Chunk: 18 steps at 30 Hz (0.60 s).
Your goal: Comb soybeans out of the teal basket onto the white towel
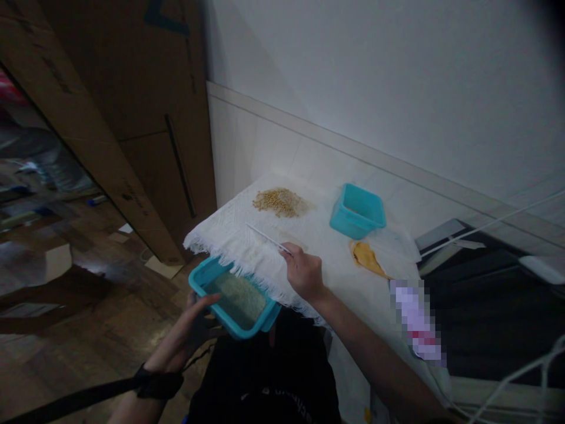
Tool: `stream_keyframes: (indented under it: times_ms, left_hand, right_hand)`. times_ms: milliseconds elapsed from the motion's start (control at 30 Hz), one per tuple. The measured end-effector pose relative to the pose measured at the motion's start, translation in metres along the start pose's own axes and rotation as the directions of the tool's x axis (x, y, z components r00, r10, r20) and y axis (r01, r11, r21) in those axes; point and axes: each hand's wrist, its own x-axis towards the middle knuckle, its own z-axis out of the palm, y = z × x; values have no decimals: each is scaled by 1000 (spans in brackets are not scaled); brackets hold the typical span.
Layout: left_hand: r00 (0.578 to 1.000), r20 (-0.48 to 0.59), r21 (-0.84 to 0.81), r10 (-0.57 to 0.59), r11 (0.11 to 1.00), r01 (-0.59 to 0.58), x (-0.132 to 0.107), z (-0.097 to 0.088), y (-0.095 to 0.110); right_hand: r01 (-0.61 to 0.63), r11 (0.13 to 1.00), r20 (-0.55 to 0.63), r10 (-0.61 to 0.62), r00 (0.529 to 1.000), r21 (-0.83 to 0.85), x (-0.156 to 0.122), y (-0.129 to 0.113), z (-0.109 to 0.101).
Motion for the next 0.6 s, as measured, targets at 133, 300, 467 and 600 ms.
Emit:
stream_keyframes:
  times_ms: [133,300,467,600]
  left_hand:
    - [1000,-22,1,5,1000,-5,2,-2,2]
    - [999,-36,35,17,999,-16,3,-6,2]
    - [999,-20,34,31,999,-31,5,-10,-1]
    - [999,-41,14,21,1000,-20,6,-10,-2]
  right_hand:
    - [43,996,13,-44,999,73,-11,-22,-17]
    - [122,964,9,-128,992,237,-15,-55,-41]
    - [89,933,-4,-94,996,348,-19,-69,-54]
    - [-8,971,-37,18,999,237,-13,-52,-37]
